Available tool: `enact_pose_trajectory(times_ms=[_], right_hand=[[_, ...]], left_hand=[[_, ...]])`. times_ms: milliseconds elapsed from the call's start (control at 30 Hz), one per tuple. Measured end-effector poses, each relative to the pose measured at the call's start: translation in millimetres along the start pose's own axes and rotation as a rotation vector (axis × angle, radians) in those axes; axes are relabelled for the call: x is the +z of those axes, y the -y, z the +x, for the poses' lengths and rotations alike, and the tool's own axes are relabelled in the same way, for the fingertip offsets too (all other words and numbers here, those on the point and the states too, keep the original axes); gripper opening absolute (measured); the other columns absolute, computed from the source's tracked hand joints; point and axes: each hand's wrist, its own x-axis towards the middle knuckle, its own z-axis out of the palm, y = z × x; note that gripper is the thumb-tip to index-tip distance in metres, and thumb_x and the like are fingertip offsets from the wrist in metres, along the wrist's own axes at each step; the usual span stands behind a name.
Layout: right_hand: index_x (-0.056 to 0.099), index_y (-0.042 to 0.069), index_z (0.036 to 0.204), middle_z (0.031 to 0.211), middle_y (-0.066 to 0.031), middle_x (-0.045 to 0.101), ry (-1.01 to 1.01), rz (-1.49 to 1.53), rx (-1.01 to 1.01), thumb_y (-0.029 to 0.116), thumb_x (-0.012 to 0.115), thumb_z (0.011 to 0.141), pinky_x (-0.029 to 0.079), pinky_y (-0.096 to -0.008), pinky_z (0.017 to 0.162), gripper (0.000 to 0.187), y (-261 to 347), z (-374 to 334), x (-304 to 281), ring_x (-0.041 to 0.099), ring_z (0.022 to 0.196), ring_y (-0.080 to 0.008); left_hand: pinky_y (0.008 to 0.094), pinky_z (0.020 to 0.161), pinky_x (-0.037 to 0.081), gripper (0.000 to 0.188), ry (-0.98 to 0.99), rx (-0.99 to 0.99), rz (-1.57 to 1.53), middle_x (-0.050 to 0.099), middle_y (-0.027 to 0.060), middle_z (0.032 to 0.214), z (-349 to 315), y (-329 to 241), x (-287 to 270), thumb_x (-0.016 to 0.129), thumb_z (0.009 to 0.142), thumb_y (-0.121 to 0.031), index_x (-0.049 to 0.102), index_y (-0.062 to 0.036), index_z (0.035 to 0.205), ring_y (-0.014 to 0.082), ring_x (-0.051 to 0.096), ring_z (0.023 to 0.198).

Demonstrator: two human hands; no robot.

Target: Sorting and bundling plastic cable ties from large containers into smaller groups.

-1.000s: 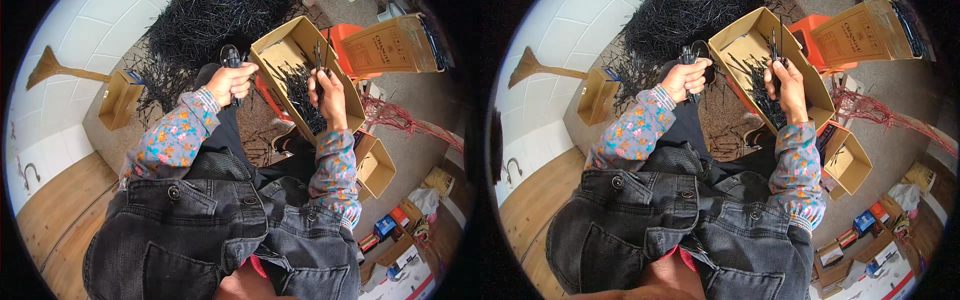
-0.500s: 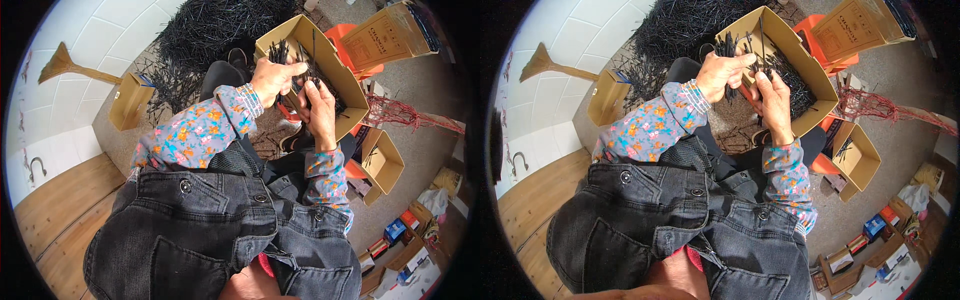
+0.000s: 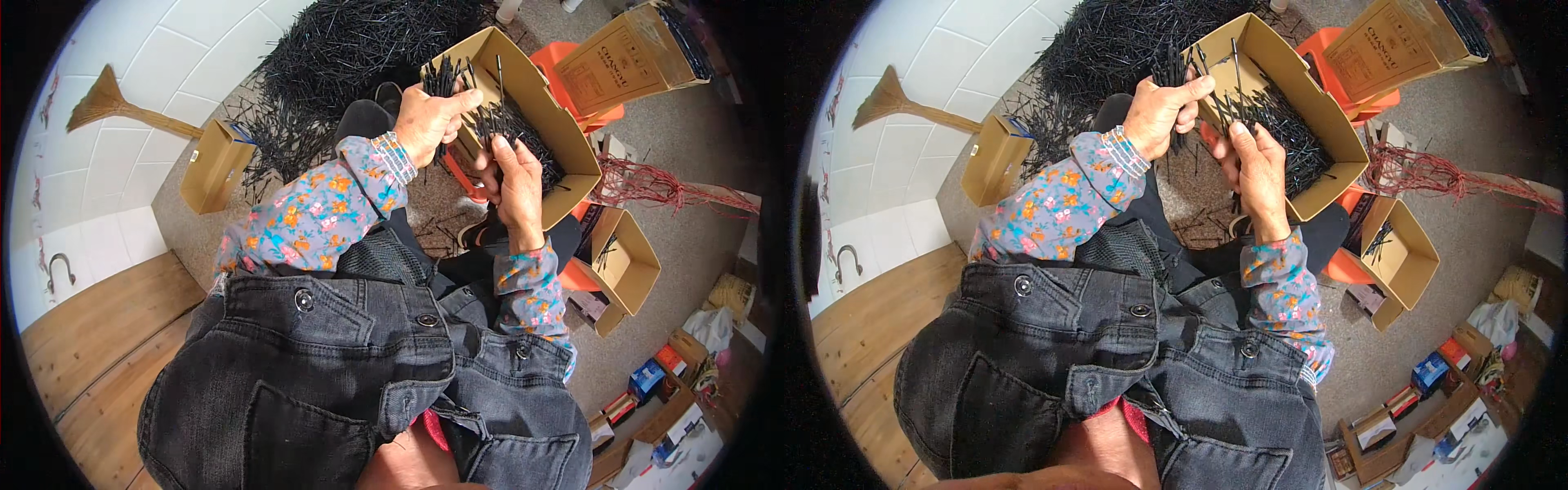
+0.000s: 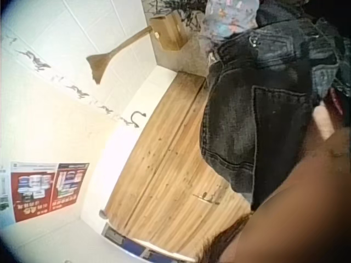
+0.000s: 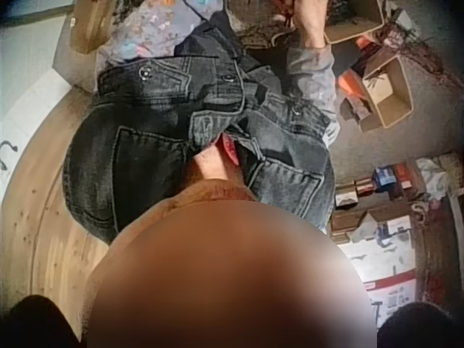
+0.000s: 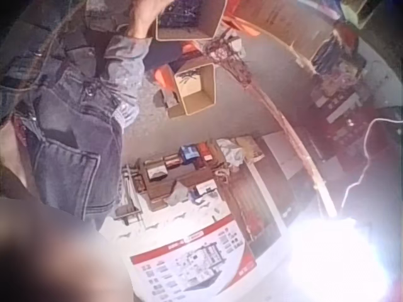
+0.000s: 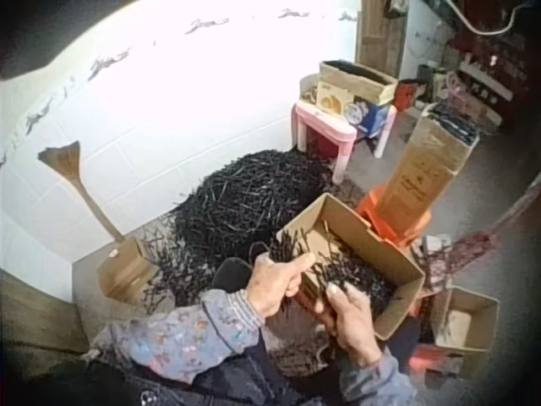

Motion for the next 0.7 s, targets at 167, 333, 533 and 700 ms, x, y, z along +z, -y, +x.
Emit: enact_pose_trajectory(times_ms=[167,333,533,700], right_hand=[[0.053,0.003,0.097,0.064,0.0002,0.049,-0.034,0.123,-0.002,0.022,0.051,0.092,0.025,-0.0180,0.034,0.020,-3.8,-0.8,3.3,0.033,0.041,-0.0037],[0.053,0.001,0.099,0.062,0.0000,0.048,-0.059,0.118,-0.002,0.023,0.051,0.092,0.024,-0.0179,0.035,0.023,2.4,-4.2,4.2,0.032,0.040,-0.0038],[0.052,0.002,0.095,0.055,0.0002,0.044,0.048,0.142,0.039,0.025,0.050,0.093,0.023,-0.0183,0.033,0.023,9.8,-7.7,-1.0,0.030,0.039,-0.0039],[0.052,0.001,0.093,0.053,0.0003,0.042,0.089,0.215,0.067,0.026,0.048,0.093,0.022,-0.0182,0.033,0.025,8.9,-6.4,-4.5,0.028,0.038,-0.0038]], left_hand=[[0.0198,0.041,0.033,0.018,0.007,-0.010,0.065,0.057,-0.0002,0.069,-2.1,3.0,0.2,0.065,0.083,-0.020,0.058,-0.0042,0.080,0.0045,0.044,0.051],[0.0206,0.043,0.034,0.022,-0.009,-0.043,-0.098,0.055,-0.0018,0.067,6.0,-4.5,-4.9,0.060,0.087,-0.024,0.058,-0.0042,0.079,0.0054,0.044,0.055],[0.0224,0.044,0.036,0.020,0.038,-0.016,-0.255,0.049,-0.0033,0.062,15.2,-11.8,-19.7,0.059,0.088,-0.023,0.057,-0.0036,0.087,0.0064,0.043,0.051],[0.0211,0.043,0.034,0.018,0.126,-0.186,-0.097,0.045,-0.0047,0.059,-1.2,-3.2,-11.5,0.059,0.088,-0.023,0.056,-0.0050,0.090,0.0059,0.040,0.046]])
